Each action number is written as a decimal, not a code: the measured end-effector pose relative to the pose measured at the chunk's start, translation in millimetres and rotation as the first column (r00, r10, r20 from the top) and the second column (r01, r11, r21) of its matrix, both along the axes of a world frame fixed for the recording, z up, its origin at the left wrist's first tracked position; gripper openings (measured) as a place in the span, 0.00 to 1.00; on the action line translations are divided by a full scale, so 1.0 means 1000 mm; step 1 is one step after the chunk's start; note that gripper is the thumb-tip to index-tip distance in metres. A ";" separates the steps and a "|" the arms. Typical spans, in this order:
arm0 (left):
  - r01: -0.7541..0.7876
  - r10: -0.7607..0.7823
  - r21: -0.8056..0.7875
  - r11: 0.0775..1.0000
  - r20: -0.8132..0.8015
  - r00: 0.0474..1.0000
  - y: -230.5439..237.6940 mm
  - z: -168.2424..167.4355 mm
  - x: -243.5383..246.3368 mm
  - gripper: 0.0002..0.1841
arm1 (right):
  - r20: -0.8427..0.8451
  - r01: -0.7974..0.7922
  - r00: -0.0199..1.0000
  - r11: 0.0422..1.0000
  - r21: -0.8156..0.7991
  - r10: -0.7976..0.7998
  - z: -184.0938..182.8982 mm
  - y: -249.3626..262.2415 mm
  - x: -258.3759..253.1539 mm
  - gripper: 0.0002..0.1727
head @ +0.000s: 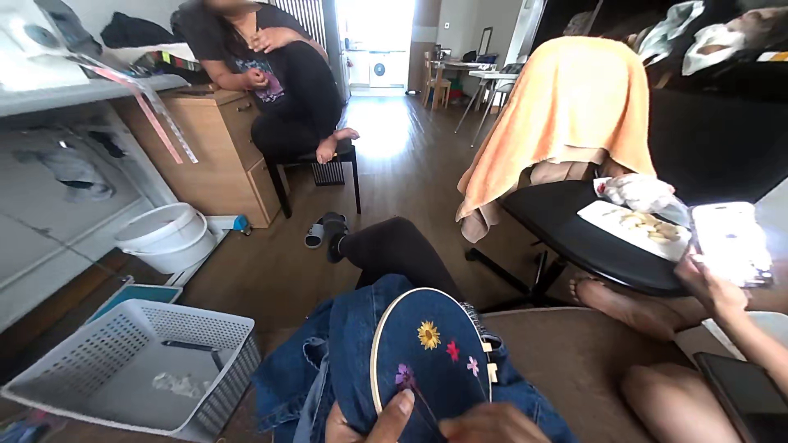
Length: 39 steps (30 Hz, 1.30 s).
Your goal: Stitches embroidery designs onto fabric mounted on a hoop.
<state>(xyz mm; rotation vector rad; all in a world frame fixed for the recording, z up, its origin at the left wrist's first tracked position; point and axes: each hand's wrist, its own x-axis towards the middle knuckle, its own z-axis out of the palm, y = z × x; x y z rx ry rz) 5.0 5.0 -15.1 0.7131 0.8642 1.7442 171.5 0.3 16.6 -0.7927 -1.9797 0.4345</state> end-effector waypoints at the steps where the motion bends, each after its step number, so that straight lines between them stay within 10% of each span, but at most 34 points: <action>1: 0.010 -0.010 0.017 1.000 0.000 1.000 -0.001 -0.001 -0.001 0.17 | 0.023 0.033 0.999 0.999 0.035 -0.034 -0.006 0.005 -0.012 0.10; 8: 0.018 -0.018 0.038 0.999 0.008 1.000 -0.002 -0.005 -0.007 0.18 | -0.058 0.018 0.998 0.998 0.052 -0.015 -0.011 0.024 -0.038 0.05; 12: -0.098 0.103 0.053 0.994 -0.103 0.989 0.002 -0.011 -0.008 0.39 | -0.169 -0.116 0.981 0.986 -0.119 0.095 0.008 0.027 -0.030 0.05; 18: -0.250 0.340 0.294 0.923 -0.314 0.886 0.013 -0.024 -0.010 0.56 | 0.122 -0.053 0.990 0.993 -0.103 0.065 0.027 0.033 -0.018 0.04; 22: -0.111 0.273 0.298 0.948 -0.581 0.767 0.011 -0.020 -0.016 0.22 | 0.331 0.023 0.942 0.996 0.086 -0.051 0.029 0.037 -0.016 0.07; 26: -0.062 0.279 0.319 0.946 -0.700 0.658 0.014 -0.021 -0.022 0.11 | 0.364 -0.120 0.931 0.953 0.277 0.011 0.034 0.049 -0.020 0.11; 34: -0.058 0.280 0.316 0.947 -0.722 0.633 0.017 -0.019 -0.026 0.07 | 0.293 -0.033 0.954 0.944 0.328 -0.068 0.017 0.073 -0.019 0.08; 39: -0.071 0.307 0.338 0.938 -0.721 0.622 0.018 -0.021 -0.025 0.05 | 0.281 -0.217 0.945 0.965 0.150 0.169 0.017 0.058 -0.016 0.06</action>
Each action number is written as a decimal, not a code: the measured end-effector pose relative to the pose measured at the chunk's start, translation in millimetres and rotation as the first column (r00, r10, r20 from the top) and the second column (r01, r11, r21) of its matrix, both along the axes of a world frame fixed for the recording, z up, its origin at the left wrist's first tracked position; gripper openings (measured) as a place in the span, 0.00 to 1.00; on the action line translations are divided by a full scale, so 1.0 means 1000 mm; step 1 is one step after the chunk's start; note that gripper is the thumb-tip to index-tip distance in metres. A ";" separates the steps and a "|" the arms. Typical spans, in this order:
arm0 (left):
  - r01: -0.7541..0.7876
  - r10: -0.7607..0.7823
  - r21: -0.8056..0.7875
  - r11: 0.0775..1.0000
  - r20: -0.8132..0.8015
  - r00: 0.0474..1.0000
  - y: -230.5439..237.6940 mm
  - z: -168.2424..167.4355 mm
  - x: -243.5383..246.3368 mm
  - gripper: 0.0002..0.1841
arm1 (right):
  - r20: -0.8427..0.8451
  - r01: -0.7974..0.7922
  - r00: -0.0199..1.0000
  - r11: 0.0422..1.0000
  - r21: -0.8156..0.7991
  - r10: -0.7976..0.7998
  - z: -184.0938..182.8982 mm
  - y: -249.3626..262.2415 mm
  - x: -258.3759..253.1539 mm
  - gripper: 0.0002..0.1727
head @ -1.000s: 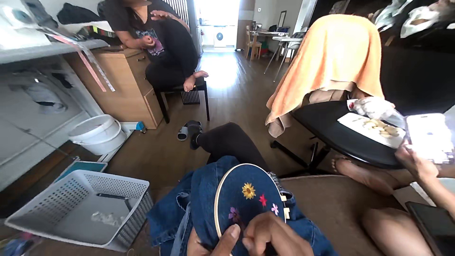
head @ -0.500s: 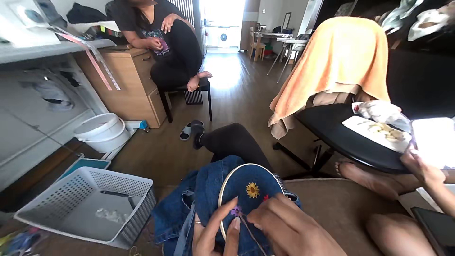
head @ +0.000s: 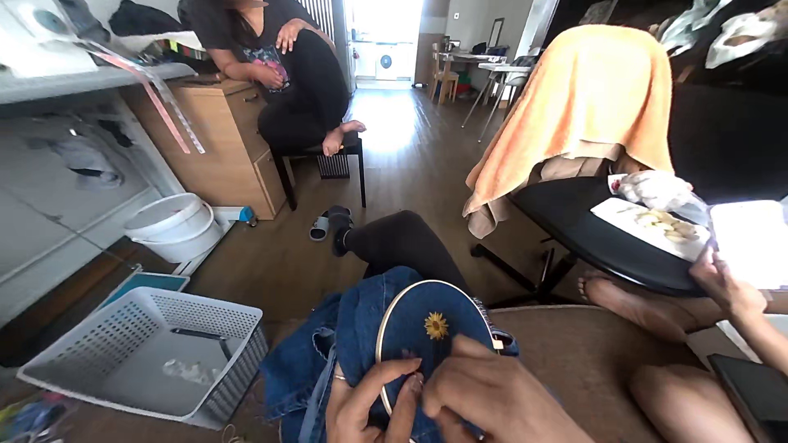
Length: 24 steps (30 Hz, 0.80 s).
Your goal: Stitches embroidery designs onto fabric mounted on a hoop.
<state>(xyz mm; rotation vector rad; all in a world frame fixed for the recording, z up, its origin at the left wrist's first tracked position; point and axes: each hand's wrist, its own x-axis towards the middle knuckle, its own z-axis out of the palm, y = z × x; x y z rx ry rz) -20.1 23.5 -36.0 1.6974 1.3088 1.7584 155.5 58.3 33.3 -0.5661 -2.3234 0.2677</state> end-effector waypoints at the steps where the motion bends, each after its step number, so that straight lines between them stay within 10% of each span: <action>1: -0.003 0.003 0.012 1.000 0.000 1.000 0.001 0.000 0.001 0.05 | -0.028 -0.024 0.999 1.000 0.009 0.024 -0.001 -0.001 -0.005 0.06; 7: -0.012 0.011 0.014 1.000 0.026 1.000 0.002 0.003 0.001 0.05 | -0.079 0.211 0.976 0.966 0.152 -0.201 -0.006 0.007 -0.007 0.07; 12: 0.013 -0.014 0.028 1.000 0.032 0.999 0.003 -0.001 0.000 0.06 | -0.006 0.017 1.000 0.999 0.043 -0.017 -0.004 -0.005 -0.004 0.07; 19: -0.006 0.005 0.012 1.000 0.067 0.998 0.003 0.003 0.001 0.05 | -0.126 0.228 0.970 0.960 0.162 -0.209 -0.010 0.007 -0.011 0.07; 24: 0.000 -0.001 0.011 1.000 0.046 0.999 0.003 0.002 0.001 0.06 | -0.011 0.099 0.995 0.987 0.126 -0.098 -0.006 -0.006 -0.006 0.07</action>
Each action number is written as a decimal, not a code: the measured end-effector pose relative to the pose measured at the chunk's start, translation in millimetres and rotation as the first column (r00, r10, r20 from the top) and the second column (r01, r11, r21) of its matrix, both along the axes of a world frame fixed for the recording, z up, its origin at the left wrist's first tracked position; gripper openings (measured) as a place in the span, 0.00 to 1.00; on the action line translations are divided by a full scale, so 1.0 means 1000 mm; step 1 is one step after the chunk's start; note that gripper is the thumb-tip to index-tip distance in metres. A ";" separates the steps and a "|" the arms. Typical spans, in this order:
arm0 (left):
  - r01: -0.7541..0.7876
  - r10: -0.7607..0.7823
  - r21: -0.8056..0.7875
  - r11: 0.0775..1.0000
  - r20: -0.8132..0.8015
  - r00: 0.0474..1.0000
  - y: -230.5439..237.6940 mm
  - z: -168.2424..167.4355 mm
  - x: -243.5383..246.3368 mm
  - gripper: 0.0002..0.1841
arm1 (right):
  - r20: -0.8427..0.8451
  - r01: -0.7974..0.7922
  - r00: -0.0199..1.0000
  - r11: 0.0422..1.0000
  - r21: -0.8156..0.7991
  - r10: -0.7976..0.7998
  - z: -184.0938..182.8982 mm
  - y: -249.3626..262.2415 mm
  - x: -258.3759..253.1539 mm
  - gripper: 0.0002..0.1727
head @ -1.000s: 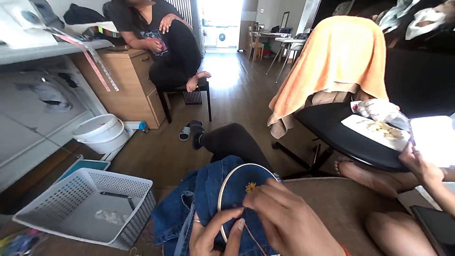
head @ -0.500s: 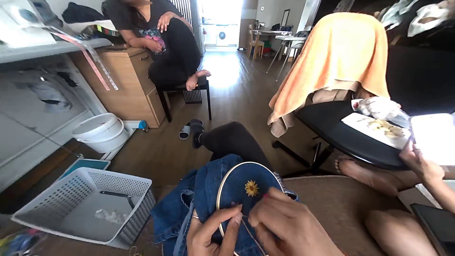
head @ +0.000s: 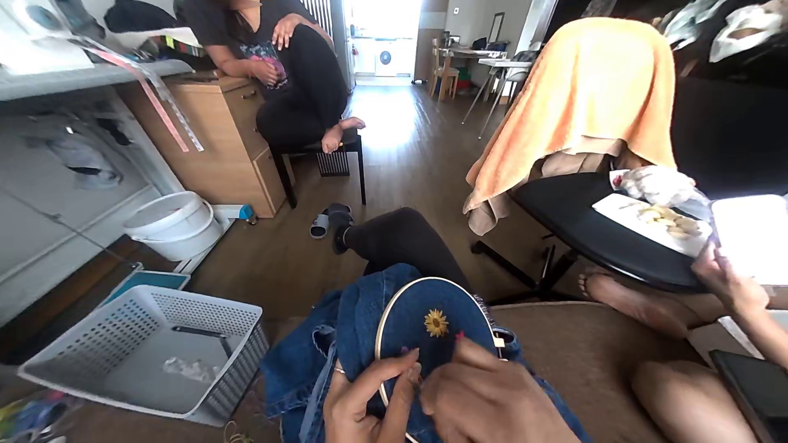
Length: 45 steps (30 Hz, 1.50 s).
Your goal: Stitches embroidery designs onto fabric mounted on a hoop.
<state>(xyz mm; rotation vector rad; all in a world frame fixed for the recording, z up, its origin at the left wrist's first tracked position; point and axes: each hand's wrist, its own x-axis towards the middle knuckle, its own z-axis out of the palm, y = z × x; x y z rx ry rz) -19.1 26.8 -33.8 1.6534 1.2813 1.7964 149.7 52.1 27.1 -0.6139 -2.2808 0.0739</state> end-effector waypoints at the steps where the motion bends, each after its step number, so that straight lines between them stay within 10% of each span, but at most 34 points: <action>1: 0.003 -0.003 0.004 1.000 -0.004 1.000 0.000 0.000 0.000 0.06 | 0.011 -0.018 1.000 0.999 0.029 0.018 0.002 -0.002 -0.004 0.08; 29: -0.006 0.006 0.008 1.000 -0.029 1.000 -0.001 0.003 0.000 0.05 | -0.062 0.022 0.998 0.976 0.215 -0.008 0.003 0.005 -0.010 0.08; 45: 0.000 -0.001 -0.025 1.000 -0.006 1.000 0.003 0.001 -0.001 0.05 | -0.290 0.016 0.956 0.994 -0.109 -0.047 -0.043 0.023 -0.002 0.03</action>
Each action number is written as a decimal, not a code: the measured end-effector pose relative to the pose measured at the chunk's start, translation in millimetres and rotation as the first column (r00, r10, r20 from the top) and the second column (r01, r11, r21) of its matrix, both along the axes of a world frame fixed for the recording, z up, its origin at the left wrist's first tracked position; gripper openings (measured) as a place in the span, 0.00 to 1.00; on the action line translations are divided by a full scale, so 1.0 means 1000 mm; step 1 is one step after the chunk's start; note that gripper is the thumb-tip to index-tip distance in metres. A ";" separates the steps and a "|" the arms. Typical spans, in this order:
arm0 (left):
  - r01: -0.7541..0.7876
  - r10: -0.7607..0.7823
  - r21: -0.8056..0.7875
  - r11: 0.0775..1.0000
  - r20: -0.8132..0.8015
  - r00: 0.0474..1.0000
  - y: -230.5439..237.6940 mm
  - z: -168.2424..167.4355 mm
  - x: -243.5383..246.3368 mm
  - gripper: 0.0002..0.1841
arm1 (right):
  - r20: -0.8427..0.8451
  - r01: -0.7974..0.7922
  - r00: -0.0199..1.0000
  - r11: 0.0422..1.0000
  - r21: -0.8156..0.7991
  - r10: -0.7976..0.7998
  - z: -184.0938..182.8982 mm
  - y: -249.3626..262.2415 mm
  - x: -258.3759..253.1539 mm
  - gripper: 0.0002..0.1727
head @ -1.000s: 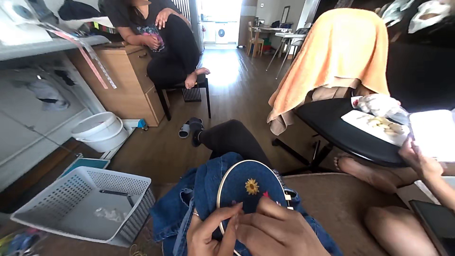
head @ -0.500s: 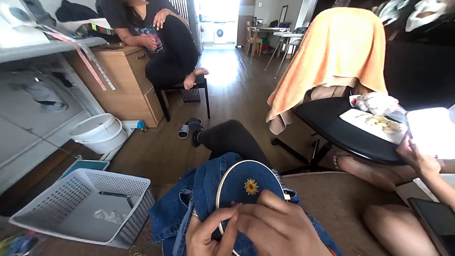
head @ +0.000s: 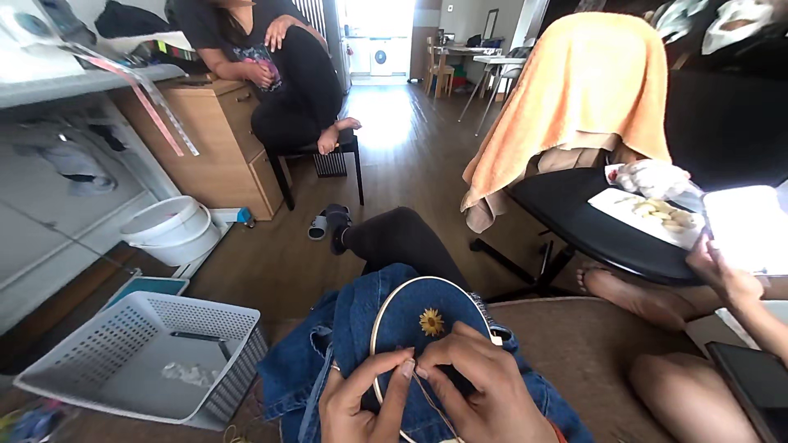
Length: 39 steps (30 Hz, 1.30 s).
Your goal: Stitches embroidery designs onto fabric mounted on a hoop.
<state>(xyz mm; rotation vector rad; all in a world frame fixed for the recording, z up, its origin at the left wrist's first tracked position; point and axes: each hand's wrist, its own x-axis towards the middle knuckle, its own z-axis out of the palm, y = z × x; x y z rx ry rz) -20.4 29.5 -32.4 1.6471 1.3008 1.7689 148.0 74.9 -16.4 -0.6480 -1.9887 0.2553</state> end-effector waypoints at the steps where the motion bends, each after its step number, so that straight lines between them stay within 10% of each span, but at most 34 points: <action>1: -0.004 0.004 0.000 1.000 -0.001 1.000 0.000 0.000 0.000 0.05 | 0.004 -0.003 1.000 1.000 0.002 0.003 -0.001 0.000 0.001 0.03; 25: 0.006 -0.007 -0.008 1.000 -0.013 1.000 0.002 -0.002 -0.003 0.06 | 0.132 0.162 0.981 0.978 -0.134 -0.144 0.005 -0.007 0.000 0.09; 33: -0.018 0.020 0.030 0.999 -0.052 0.998 0.001 -0.002 -0.001 0.06 | 0.213 0.182 0.951 0.962 0.205 -0.226 0.034 -0.020 -0.008 0.10; 39: -0.006 0.006 0.004 1.000 -0.033 0.999 0.002 0.000 -0.003 0.06 | 0.230 0.305 0.912 0.937 0.169 -0.339 0.027 -0.004 -0.001 0.12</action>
